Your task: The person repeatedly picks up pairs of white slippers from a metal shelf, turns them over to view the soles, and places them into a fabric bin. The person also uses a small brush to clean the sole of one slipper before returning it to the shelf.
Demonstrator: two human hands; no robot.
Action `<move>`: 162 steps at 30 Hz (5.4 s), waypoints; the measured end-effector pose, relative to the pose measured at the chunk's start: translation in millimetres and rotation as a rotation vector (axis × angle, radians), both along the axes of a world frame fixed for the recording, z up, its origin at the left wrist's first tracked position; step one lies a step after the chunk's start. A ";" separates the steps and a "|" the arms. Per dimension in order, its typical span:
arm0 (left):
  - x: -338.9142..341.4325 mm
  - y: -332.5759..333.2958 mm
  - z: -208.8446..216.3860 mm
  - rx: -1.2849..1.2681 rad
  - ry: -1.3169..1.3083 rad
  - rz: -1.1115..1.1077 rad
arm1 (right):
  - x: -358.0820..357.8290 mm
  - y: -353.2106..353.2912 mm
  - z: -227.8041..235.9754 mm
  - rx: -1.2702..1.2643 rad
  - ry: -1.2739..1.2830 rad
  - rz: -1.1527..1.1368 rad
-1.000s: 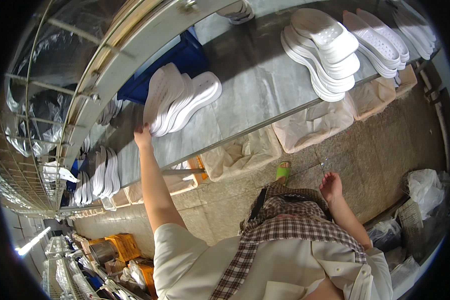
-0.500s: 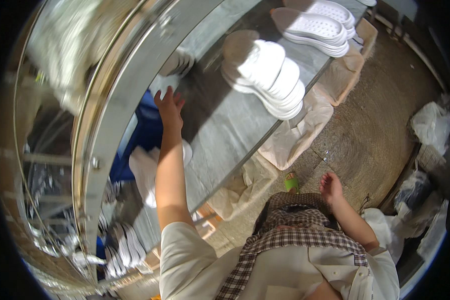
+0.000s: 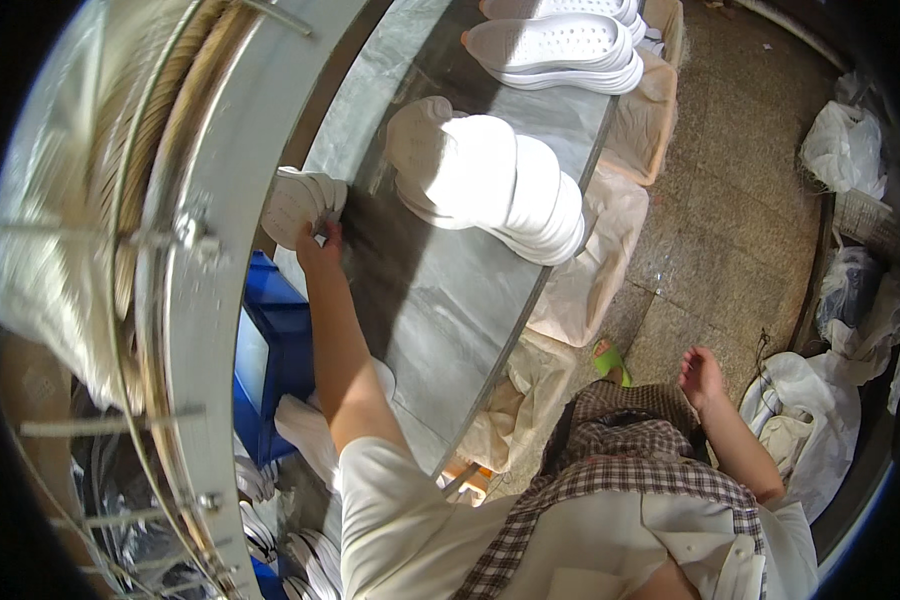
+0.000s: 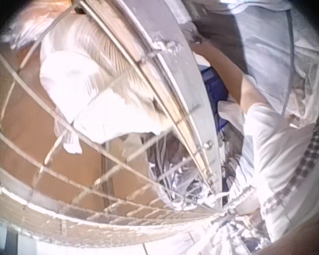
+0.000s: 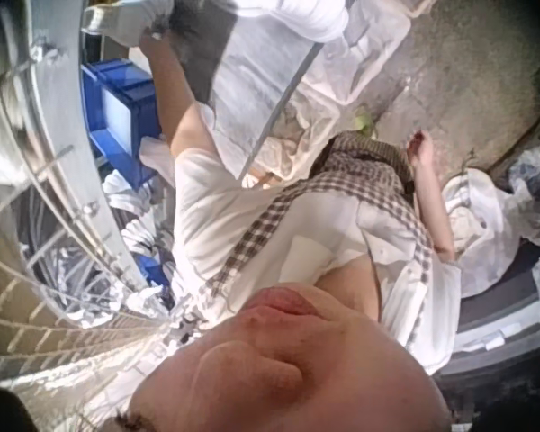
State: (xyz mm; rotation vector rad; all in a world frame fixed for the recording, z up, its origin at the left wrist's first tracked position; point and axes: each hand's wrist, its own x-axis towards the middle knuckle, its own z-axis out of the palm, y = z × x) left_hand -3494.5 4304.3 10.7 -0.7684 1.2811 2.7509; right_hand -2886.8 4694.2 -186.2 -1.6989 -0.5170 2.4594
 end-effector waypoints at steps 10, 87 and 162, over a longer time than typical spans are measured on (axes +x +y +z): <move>460.0 49.1 85.0 -0.010 -0.171 -0.284 | -91.7 -63.6 110.8 0.120 0.549 0.943; 658.7 25.7 6.5 0.150 0.234 -0.738 | 159.9 -125.9 260.0 0.453 0.811 0.806; 687.4 45.6 43.8 0.802 0.204 -0.836 | 156.6 -128.5 162.0 -0.577 1.163 0.404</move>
